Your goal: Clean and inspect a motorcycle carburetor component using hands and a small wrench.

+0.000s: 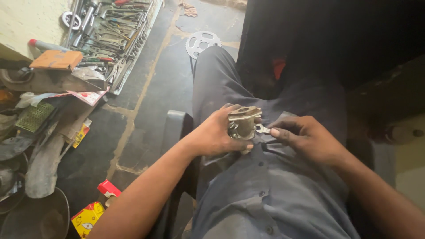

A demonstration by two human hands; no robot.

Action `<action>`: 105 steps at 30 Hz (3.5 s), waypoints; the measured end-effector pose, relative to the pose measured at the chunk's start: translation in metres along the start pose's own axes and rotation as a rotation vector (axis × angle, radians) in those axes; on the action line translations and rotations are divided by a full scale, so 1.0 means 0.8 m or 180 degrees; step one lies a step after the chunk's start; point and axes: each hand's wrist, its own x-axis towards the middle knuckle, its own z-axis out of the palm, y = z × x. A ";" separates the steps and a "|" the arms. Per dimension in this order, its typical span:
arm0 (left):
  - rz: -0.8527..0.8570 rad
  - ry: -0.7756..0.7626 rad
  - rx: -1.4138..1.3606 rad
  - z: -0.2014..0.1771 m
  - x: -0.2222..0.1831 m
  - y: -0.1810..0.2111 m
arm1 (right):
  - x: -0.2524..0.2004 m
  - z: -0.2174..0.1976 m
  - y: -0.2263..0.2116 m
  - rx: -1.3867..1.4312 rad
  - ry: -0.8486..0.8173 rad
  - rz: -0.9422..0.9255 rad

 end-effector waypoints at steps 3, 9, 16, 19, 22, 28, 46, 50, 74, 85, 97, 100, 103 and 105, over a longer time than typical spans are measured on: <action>0.0171 0.0097 0.0549 0.000 0.001 0.000 | 0.001 -0.001 0.013 0.0352 -0.0058 0.0262; 0.0192 0.0031 0.0621 0.004 0.002 0.006 | -0.007 0.005 -0.031 0.0626 -0.0291 0.0942; -0.0238 0.0099 0.0368 0.005 0.004 0.016 | -0.006 0.002 -0.044 0.0799 -0.0176 0.1317; -0.0304 0.0091 0.0206 0.005 0.004 0.013 | -0.005 0.001 -0.039 0.0997 -0.0361 0.1347; 0.0055 0.0020 0.0468 0.004 0.003 0.012 | -0.004 0.004 -0.041 0.1033 -0.0458 0.1305; -0.0008 0.0003 0.0598 0.004 0.003 0.014 | 0.006 0.000 -0.020 0.0871 -0.0434 0.1259; -0.0305 -0.0355 -0.0200 -0.020 0.001 -0.018 | 0.022 0.009 -0.021 0.0133 0.0029 0.0499; -0.0380 -0.0185 -0.0517 -0.024 -0.002 -0.017 | 0.044 0.025 -0.012 0.0536 0.0019 0.0032; -0.0644 0.2120 0.0453 0.043 -0.036 0.038 | 0.039 0.029 -0.002 0.1445 0.0023 0.0269; -0.0952 0.1646 0.0325 0.008 -0.035 0.023 | 0.025 0.049 -0.021 0.0948 0.0186 -0.0177; -0.1329 0.1621 -0.0406 0.004 -0.030 0.030 | 0.028 0.046 -0.011 0.0644 0.0456 -0.0239; -0.0637 0.1510 -0.0134 0.004 -0.035 0.015 | 0.026 0.042 -0.013 0.0748 0.0433 -0.0179; -0.0672 0.1562 0.0081 0.005 -0.037 0.019 | 0.024 0.038 -0.018 0.0803 0.0354 0.0016; -0.0342 0.1473 0.0302 0.007 -0.037 0.021 | 0.022 0.036 -0.017 0.0838 0.0257 -0.0155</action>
